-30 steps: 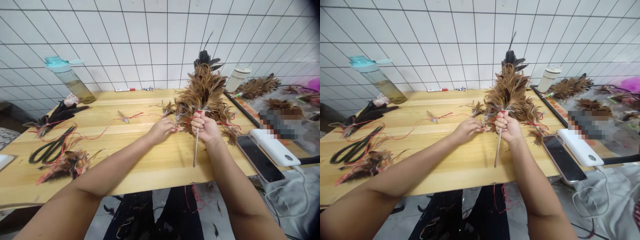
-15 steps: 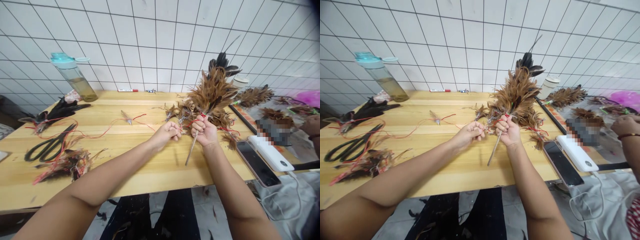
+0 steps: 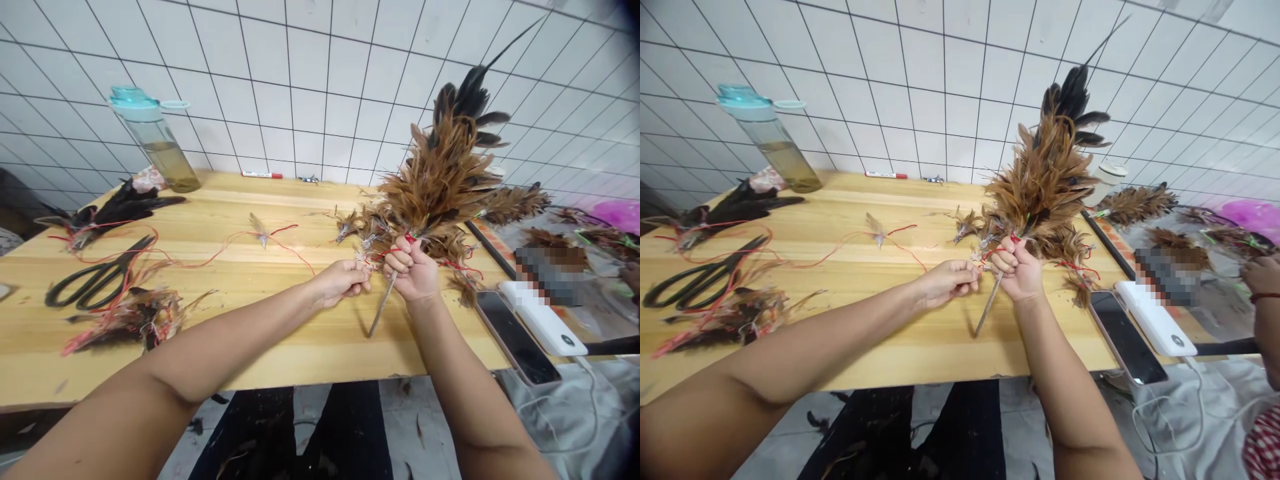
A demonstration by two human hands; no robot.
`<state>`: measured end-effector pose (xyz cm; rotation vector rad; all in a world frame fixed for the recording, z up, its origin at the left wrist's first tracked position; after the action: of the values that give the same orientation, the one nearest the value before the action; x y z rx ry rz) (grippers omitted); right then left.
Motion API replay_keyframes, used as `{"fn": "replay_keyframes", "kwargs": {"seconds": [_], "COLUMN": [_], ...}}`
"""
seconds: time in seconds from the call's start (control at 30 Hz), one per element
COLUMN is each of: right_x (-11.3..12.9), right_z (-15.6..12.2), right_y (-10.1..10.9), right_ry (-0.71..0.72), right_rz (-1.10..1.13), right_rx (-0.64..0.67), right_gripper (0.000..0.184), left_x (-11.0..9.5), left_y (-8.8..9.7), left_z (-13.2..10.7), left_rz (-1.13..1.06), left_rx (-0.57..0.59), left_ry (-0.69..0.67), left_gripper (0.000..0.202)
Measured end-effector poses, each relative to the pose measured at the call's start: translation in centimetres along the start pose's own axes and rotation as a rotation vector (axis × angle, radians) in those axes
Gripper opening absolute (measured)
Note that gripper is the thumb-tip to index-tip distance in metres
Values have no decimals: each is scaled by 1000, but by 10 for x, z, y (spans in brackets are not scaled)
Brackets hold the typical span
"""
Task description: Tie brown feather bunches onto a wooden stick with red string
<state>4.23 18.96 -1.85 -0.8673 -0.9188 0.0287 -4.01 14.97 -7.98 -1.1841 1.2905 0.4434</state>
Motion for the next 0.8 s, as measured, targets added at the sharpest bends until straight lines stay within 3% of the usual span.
{"fn": "replay_keyframes", "kwargs": {"seconds": [0.43, 0.57, 0.8], "right_x": [-12, -12, -22], "right_z": [2, 3, 4], "right_y": [-1, 1, 5], "right_ry": [-49, -55, -117], "right_rz": [-61, -78, -15], "right_rx": [-11, -23, -25], "right_gripper": [37, 37, 36], "left_x": [-18, -24, -32], "left_y": [-5, -5, 8], "left_z": [0, -1, -2], "left_rz": [-433, -469, -324], "left_rx": [55, 67, 15], "left_ry": [-257, -270, -290], "left_gripper": [21, 9, 20]}}
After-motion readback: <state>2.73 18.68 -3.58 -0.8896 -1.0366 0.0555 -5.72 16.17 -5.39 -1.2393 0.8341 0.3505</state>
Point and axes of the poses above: each hand's wrist, its own z-axis towards the middle knuckle, its own y-axis out of the back of the hand, x = y × z, the point moved 9 cm from there along z, towards the middle knuckle, and after that the axes turned 15 degrees about x, right-handed, at the moved point
